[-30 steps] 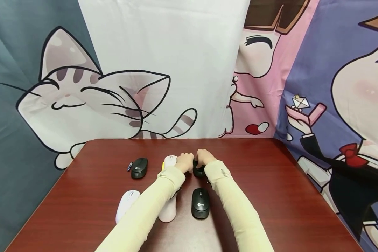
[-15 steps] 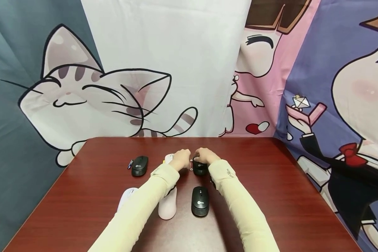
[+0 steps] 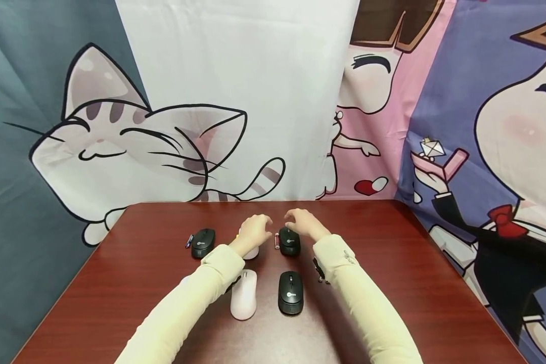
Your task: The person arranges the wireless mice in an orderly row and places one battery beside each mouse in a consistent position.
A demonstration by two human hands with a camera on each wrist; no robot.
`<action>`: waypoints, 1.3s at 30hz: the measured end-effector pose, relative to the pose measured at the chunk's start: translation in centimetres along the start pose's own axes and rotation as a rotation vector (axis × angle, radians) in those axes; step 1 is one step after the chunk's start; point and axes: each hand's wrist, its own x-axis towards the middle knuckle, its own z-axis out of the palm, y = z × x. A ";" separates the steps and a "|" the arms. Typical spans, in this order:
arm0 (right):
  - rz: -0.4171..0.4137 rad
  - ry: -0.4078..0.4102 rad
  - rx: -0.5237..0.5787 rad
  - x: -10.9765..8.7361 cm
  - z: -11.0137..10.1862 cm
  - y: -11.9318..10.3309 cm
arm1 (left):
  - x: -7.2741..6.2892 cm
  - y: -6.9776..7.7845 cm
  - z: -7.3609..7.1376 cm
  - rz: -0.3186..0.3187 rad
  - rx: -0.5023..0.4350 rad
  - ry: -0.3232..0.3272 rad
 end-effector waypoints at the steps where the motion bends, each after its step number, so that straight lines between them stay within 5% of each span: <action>1: -0.004 0.021 0.011 -0.2 -0.1 0.0 | -0.1 0.0 -0.1 0.009 -0.008 0.009; 15: -0.046 0.315 0.107 -3.2 -1.3 1.2 | -1.5 2.1 0.5 0.099 -0.110 0.113; 24: -0.105 0.263 0.170 -5.2 -1.9 2.4 | -2.4 4.3 0.7 0.117 -0.156 0.141; 34: -0.121 0.237 0.172 -6.9 -1.5 4.3 | -3.5 6.9 3.8 0.205 -0.037 0.003; 39: -0.104 0.245 0.135 -7.6 -1.4 5.3 | -3.6 8.5 4.8 0.264 0.054 0.029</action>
